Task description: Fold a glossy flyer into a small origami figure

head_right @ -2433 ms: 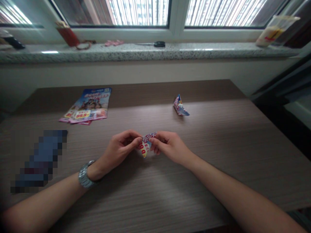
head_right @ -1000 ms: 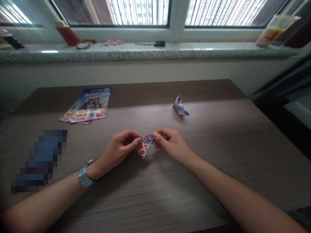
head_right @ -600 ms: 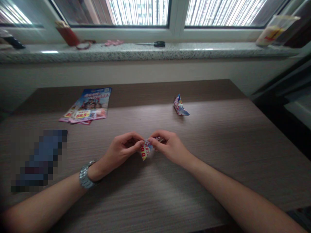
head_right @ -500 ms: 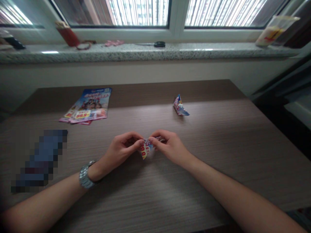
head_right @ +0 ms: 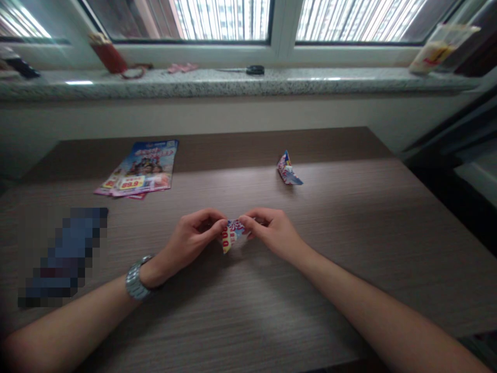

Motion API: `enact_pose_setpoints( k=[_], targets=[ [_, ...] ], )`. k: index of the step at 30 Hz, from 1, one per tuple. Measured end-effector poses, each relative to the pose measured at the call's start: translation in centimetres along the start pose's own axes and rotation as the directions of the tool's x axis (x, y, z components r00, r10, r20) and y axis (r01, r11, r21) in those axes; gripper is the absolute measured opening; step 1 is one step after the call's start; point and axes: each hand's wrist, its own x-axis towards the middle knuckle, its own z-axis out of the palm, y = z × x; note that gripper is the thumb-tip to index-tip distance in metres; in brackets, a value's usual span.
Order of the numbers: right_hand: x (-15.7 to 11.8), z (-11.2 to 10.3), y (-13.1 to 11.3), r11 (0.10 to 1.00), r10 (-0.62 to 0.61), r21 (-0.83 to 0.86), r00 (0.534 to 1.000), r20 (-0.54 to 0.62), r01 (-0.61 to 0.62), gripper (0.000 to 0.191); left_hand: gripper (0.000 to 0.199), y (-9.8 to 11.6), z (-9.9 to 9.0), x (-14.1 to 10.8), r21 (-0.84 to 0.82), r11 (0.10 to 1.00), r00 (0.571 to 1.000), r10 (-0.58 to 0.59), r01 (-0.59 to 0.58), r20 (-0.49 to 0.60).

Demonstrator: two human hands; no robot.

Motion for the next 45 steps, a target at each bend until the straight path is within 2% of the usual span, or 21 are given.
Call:
enact_pose_setpoints(
  k=[9, 17, 20, 28, 34, 45],
  targets=[
    [0.00, -0.26, -0.20, 0.999, -0.046, -0.021, 0.999, 0.010, 0.046, 0.037, 0.024, -0.28, -0.01, -0.05, -0.006, 1.000, 1.000, -0.023, 0.023, -0.016],
    [-0.29, 0.11, -0.06, 0.999, -0.041, -0.033, 0.998, 0.042, 0.042, 0.036, 0.021, 0.20, 0.22, 0.00, -0.001, 1.000, 0.999, 0.014, -0.014, 0.043],
    [-0.24, 0.17, -0.06, 1.000, -0.025, -0.017, 0.999, 0.045, 0.025, 0.037, 0.021, 0.15, 0.22, 0.00, -0.002, 1.000, 0.999, 0.009, -0.009, 0.051],
    [0.00, 0.36, 0.06, 0.992, 0.068, 0.100, 0.996, 0.065, -0.074, 0.041, 0.023, 0.41, 0.20, -0.06, 0.024, 1.000, 1.000, 0.009, -0.009, -0.011],
    [-0.10, 0.31, 0.28, 0.989, 0.090, 0.105, 0.991, 0.102, -0.100, 0.043, 0.021, 0.28, 0.19, -0.09, 0.032, 0.999, 1.000, 0.027, -0.027, -0.011],
    [-0.24, 0.04, -0.21, 0.999, 0.029, 0.042, 0.991, 0.127, -0.035, 0.043, 0.019, 0.39, 0.19, -0.13, 0.007, 1.000, 1.000, 0.024, -0.024, -0.001]
  ],
)
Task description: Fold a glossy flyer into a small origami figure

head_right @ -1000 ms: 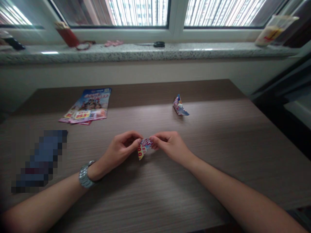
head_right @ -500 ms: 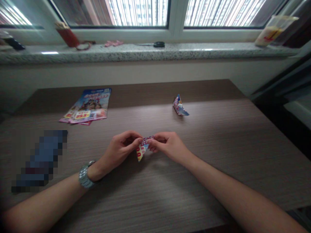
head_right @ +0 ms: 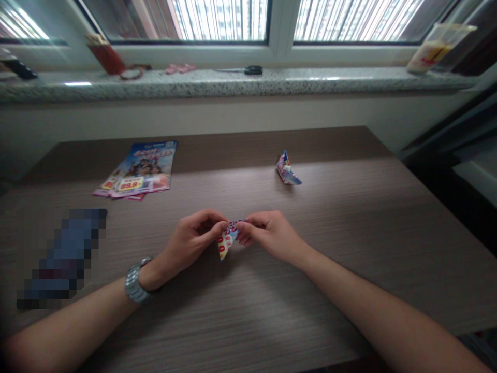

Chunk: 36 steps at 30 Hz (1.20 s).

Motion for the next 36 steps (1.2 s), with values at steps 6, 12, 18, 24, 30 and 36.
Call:
enact_pose_setpoints(
  k=[6, 12, 18, 24, 30, 36],
  targets=[
    [0.17, -0.08, 0.42, 0.999, 0.014, 0.052, 1.000, 0.011, -0.014, 0.040, 0.021, -0.15, -0.07, -0.06, 0.031, 0.999, 1.000, -0.004, 0.005, -0.024],
    [0.14, 0.13, 0.88, 0.998, 0.030, 0.059, 0.998, 0.047, -0.033, 0.041, 0.020, -0.36, 0.00, -0.01, 0.020, 1.000, 0.998, -0.009, 0.010, -0.056],
    [0.02, -0.02, 0.80, 1.000, -0.023, 0.007, 0.999, 0.030, 0.022, 0.036, 0.018, -0.17, 0.08, -0.02, -0.063, 0.998, 1.000, -0.011, 0.010, -0.013],
    [-0.07, -0.33, 0.59, 0.994, -0.083, -0.064, 0.996, 0.022, 0.084, 0.032, 0.017, -0.20, 0.07, -0.06, -0.087, 0.996, 1.000, 0.008, -0.009, -0.005],
    [-0.03, -0.20, 0.46, 0.992, -0.081, -0.093, 0.997, -0.001, 0.080, 0.033, 0.018, -0.41, 0.12, -0.07, -0.059, 0.998, 1.000, 0.000, 0.000, -0.003],
    [-0.04, 0.11, 0.78, 0.997, -0.061, -0.056, 0.998, 0.000, 0.061, 0.033, 0.019, -0.50, 0.16, -0.11, -0.033, 0.999, 0.999, -0.001, -0.001, -0.045]
  ],
)
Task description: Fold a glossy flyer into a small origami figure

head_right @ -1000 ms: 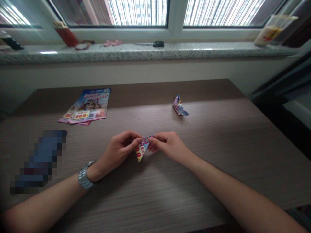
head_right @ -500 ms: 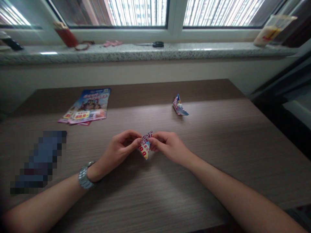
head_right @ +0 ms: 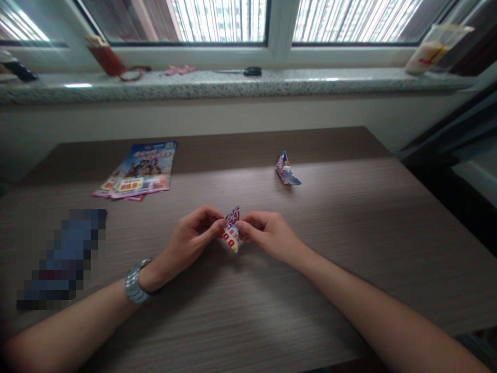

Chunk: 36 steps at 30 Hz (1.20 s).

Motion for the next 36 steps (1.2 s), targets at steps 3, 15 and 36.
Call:
enact_pose_setpoints(
  k=[3, 15, 36],
  targets=[
    [-0.1, 0.1, 0.1, 1.000, 0.025, -0.009, 0.999, 0.027, -0.024, 0.031, 0.020, -0.2, 0.0, 0.0, 0.004, 1.000, 1.000, 0.000, 0.000, -0.013],
    [0.0, -0.2, -0.5, 0.978, -0.043, -0.204, 0.998, -0.042, 0.034, 0.031, 0.019, -0.2, 0.1, 0.1, -0.121, 0.992, 0.998, -0.010, 0.018, 0.062],
    [-0.4, -0.1, -1.0, 0.909, -0.121, -0.397, 0.992, 0.039, 0.126, 0.031, 0.022, -0.1, 0.0, 0.1, -0.010, 1.000, 0.999, -0.020, 0.021, 0.043]
  ],
)
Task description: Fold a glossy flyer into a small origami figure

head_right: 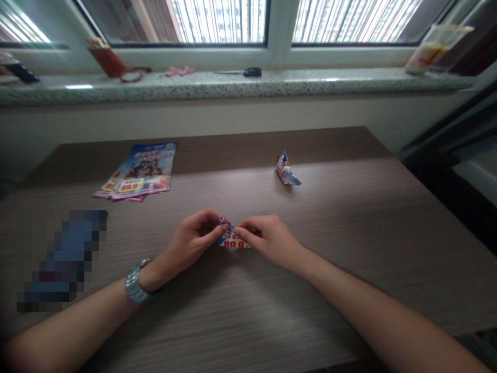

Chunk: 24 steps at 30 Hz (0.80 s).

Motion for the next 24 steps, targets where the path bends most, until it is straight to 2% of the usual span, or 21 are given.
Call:
enact_pose_setpoints(
  k=[4, 9, 18, 24],
  targets=[
    [-0.05, -0.03, -0.01, 0.998, 0.025, 0.055, 1.000, -0.005, -0.025, 0.031, 0.024, -0.07, -0.14, -0.02, 0.003, 1.000, 0.998, -0.009, 0.009, -0.063],
    [-0.09, 0.03, -0.03, 0.996, 0.033, 0.077, 0.999, -0.001, -0.032, 0.029, 0.021, 0.23, -0.15, -0.05, 0.048, 0.999, 0.999, -0.007, 0.010, -0.048],
    [-0.10, -0.47, 0.07, 0.980, -0.135, -0.153, 0.990, -0.026, 0.130, 0.029, 0.020, 0.32, -0.11, -0.13, 0.088, 0.996, 0.999, 0.024, -0.027, 0.038],
    [-0.27, -0.48, 0.20, 0.961, -0.200, -0.192, 0.980, 0.017, 0.200, 0.028, 0.021, 0.10, -0.24, -0.03, 0.122, 0.992, 0.997, 0.014, -0.024, 0.079]
  ],
)
